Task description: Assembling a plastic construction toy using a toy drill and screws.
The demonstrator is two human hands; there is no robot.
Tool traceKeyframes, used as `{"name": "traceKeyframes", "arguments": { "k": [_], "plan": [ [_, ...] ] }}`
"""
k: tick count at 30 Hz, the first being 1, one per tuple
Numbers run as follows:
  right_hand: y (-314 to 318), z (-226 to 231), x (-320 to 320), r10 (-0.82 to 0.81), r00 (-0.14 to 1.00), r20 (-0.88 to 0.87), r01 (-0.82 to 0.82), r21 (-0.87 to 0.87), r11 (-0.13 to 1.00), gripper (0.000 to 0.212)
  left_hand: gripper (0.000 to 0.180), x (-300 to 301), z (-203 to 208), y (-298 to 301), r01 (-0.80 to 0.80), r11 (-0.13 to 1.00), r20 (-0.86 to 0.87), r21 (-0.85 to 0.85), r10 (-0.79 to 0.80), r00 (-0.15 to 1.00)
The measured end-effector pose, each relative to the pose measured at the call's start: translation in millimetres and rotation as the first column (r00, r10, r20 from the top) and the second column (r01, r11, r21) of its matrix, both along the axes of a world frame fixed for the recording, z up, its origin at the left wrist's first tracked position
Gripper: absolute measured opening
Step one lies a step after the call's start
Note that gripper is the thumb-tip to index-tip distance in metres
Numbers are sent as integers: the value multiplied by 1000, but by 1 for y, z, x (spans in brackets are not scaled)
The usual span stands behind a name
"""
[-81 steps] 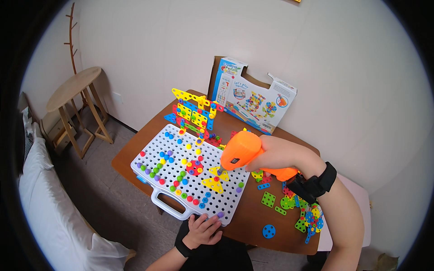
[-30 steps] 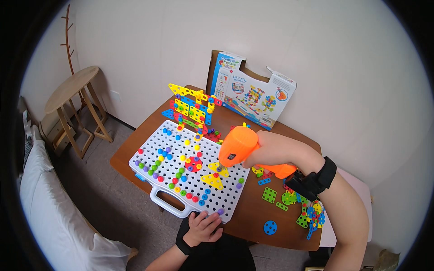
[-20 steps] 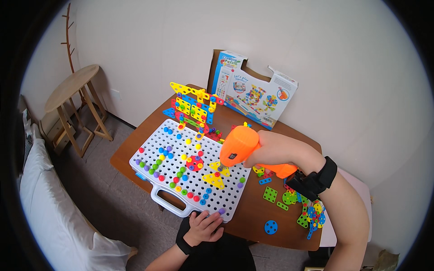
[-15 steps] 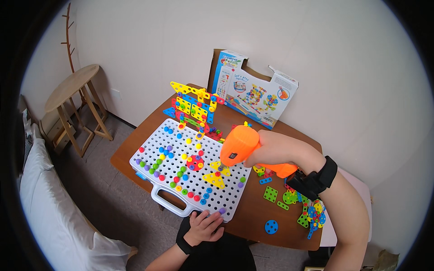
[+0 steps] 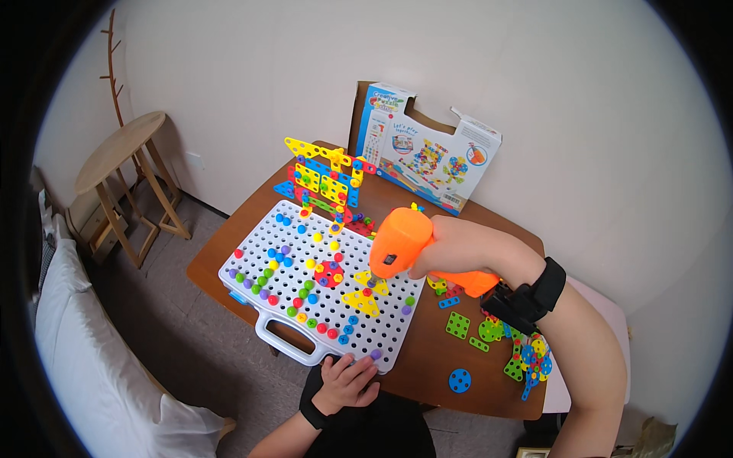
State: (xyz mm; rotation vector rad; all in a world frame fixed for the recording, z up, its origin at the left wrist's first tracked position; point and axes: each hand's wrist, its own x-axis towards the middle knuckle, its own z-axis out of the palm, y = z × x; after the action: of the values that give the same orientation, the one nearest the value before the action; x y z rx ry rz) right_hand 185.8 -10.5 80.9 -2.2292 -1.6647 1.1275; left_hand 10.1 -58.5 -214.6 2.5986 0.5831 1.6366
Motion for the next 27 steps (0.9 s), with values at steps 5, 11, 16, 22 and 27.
{"name": "traceKeyframes", "arguments": {
  "k": [5,11,16,22,27],
  "plan": [
    [2,-4,2,27,1000,6,-27,15,1000,28,43,0,-1,-1,3,1000,5,-5,-3,1000],
    [6,-4,0,4,1000,-11,-4,-7,1000,28,43,-1,1,0,15,1000,13,-16,-15,1000],
    [-6,-13,12,33,995,-96,-24,91,996,28,47,-2,9,-2,16,1000,-20,-17,-17,1000],
    [-103,-14,21,-41,964,-262,206,644,736,36,48,-10,16,-7,87,987,-57,-136,-96,994],
    [-224,-66,19,-108,617,-779,734,522,435,36,52,-18,17,-22,57,980,-102,-189,-77,992]
  ]
}}
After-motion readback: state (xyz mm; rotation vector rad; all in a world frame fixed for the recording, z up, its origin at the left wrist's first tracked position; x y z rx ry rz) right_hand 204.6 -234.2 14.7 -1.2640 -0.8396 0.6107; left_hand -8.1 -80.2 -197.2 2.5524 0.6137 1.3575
